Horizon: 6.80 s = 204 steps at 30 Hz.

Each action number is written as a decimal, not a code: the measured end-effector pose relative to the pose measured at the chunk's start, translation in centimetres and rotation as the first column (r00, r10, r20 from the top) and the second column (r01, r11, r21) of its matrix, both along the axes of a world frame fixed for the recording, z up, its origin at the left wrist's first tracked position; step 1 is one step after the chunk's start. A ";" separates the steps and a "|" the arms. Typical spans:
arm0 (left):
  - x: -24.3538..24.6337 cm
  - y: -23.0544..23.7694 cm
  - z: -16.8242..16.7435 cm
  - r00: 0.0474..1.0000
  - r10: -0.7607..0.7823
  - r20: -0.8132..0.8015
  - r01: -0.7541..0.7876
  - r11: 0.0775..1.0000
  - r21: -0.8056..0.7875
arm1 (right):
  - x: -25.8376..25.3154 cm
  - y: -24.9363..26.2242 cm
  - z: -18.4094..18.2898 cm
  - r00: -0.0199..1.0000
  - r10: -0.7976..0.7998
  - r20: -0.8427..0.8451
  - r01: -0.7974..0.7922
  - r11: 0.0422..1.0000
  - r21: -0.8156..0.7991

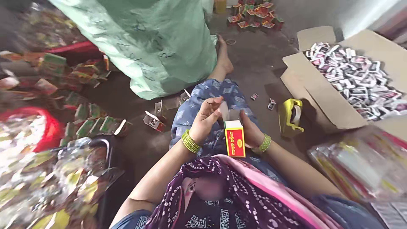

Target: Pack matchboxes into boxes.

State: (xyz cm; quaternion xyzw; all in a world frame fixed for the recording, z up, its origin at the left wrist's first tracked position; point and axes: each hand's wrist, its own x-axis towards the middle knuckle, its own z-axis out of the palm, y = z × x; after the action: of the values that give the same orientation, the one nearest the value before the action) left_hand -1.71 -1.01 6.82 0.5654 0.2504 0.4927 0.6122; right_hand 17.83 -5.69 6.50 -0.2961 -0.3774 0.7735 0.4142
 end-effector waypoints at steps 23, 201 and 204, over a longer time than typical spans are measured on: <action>3.0 0.7 -8.3 0.947 -0.172 -0.271 0.175 0.984 -0.013 | 20.6 14.6 -15.7 -0.256 -0.099 0.962 0.240 0.957 0.162; 2.5 0.1 -8.6 0.949 0.072 -0.307 -0.035 0.992 0.123 | 6.4 -0.8 -0.6 0.759 -0.398 0.514 0.260 0.911 0.321; 2.3 0.0 -8.6 0.953 0.083 -0.293 -0.048 0.991 0.125 | 3.5 0.6 -0.9 0.796 -0.341 0.500 0.214 0.932 0.294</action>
State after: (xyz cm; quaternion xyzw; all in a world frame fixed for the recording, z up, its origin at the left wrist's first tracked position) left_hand 0.60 -1.01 -1.77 0.6592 0.3291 0.4359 0.5169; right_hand 21.31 -5.13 5.57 -0.5072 -0.5153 0.5407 0.4300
